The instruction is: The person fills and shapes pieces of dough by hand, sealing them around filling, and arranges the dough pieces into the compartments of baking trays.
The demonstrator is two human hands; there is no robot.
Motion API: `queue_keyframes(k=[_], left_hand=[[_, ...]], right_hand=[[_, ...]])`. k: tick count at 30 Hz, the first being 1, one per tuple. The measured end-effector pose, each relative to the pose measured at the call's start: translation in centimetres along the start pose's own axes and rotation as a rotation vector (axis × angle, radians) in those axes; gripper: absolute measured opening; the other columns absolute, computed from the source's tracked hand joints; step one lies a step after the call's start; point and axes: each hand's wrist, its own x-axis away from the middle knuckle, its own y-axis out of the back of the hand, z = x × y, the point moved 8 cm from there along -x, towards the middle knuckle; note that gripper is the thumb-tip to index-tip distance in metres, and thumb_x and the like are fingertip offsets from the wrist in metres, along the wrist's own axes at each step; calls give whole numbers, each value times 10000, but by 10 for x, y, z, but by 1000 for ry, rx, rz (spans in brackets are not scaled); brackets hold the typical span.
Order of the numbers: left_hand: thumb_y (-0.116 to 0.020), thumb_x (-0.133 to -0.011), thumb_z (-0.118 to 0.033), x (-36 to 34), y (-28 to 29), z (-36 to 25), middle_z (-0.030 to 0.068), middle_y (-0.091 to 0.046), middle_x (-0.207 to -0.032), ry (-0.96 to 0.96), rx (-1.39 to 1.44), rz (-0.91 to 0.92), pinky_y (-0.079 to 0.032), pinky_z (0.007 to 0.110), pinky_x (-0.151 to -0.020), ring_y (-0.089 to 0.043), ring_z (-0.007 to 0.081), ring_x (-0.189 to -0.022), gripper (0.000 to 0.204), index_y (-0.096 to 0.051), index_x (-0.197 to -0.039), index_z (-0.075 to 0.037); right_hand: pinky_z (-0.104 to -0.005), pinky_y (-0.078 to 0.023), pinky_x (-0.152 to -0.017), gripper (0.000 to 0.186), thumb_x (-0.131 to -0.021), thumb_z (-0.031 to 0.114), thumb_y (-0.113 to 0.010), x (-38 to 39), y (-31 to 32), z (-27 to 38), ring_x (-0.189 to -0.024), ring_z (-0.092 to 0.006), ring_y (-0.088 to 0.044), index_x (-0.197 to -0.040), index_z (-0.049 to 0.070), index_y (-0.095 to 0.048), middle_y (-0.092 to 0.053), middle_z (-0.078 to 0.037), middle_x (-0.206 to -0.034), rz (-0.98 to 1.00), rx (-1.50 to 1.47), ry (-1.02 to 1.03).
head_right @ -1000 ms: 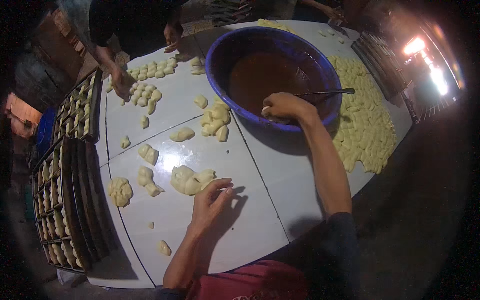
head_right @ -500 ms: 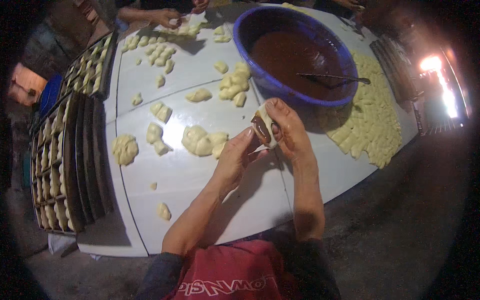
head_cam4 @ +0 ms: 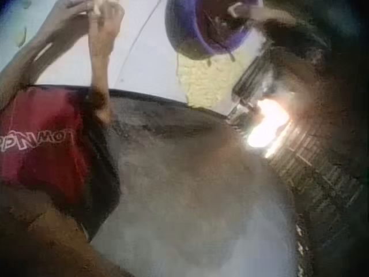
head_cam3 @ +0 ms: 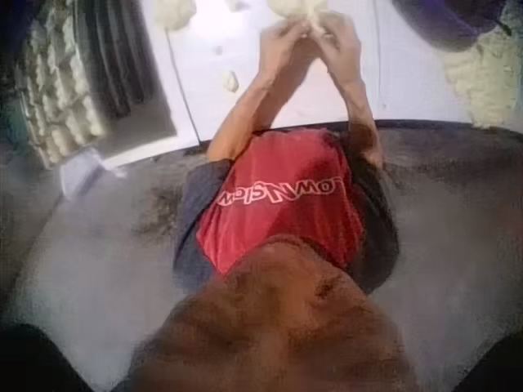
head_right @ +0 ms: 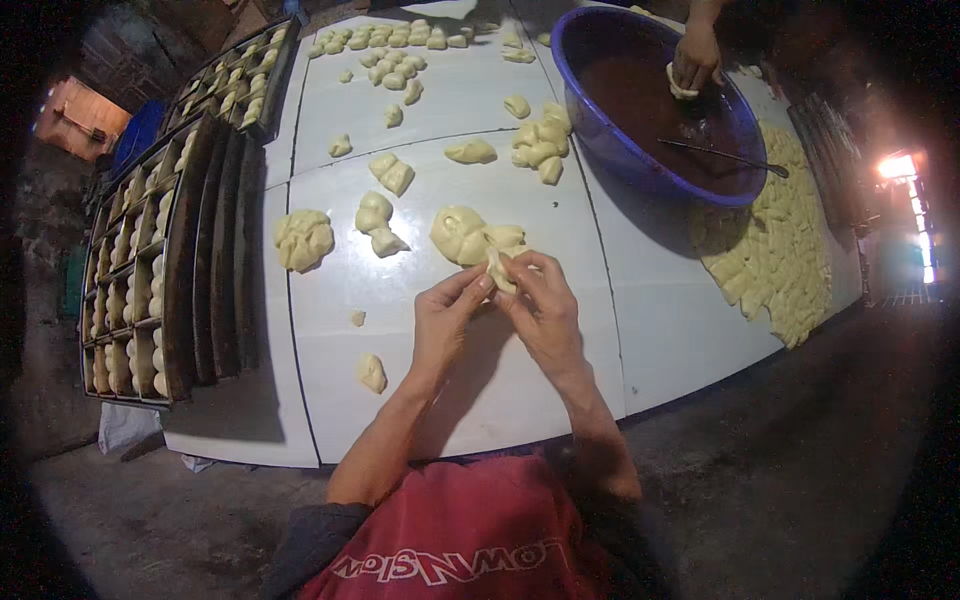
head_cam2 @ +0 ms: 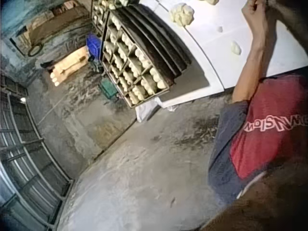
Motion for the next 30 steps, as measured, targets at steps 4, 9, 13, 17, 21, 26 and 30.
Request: queue_keyframes(k=[4,9,13,17,21,26,30], left_hand=[[-709,-922,-172,11,5,-36,80,-706,-967,-250,-274,-97,-537,241,-749,-649,125,-866,332,-673,-1163,53],[-737,-903,-264,1,4,-37,73,-701,-956,25,-102,64,-540,249,-707,-657,126,-854,376,-679,-1139,23],[-723,-909,-282,-5,12,-31,53,-696,-948,238,-122,140,-539,250,-693,-650,105,-833,345,-683,-1112,-6],[-718,-910,-250,6,10,-39,62,-698,-984,147,-113,166,-564,268,-697,-663,125,-850,319,-677,-1126,-19],[-733,-894,-176,16,8,-42,98,-690,-1053,14,-83,217,-600,305,-750,-679,172,-915,301,-671,-1138,-11],[-667,-941,-142,20,11,-27,99,-678,-1090,33,-73,261,-614,327,-762,-668,176,-969,249,-668,-1148,-5],[-640,-961,-148,30,12,-22,96,-665,-1150,29,-56,217,-575,319,-834,-659,164,-980,252,-661,-1162,3]], right_hand=[[-298,-511,-802,254,-848,78,-739,0,-3,0,-880,-194,-635,-1090,13,-697,-624,-107,-1003,-91,-87,-23],[-230,-486,-762,191,-913,123,-710,2,-24,-5,-874,-86,-612,-1055,-3,-685,-683,-19,-961,68,-642,-390],[-235,-496,-757,245,-920,129,-706,16,-27,-9,-895,-87,-618,-1116,-13,-667,-680,-37,-1014,114,-694,-476],[-251,-484,-785,316,-869,63,-726,18,-21,14,-878,-122,-600,-1173,5,-661,-639,-92,-1094,193,-364,-154],[-266,-486,-785,259,-856,45,-728,10,-5,31,-859,-150,-589,-1112,26,-694,-618,-91,-1082,-33,-225,254],[-289,-512,-740,194,-884,24,-697,20,-14,25,-867,-157,-593,-1075,24,-661,-591,-115,-1069,-272,-364,119],[-275,-499,-615,112,-917,80,-689,22,-15,24,-743,-146,-615,-971,10,-620,-626,-83,-873,-349,-116,256]])
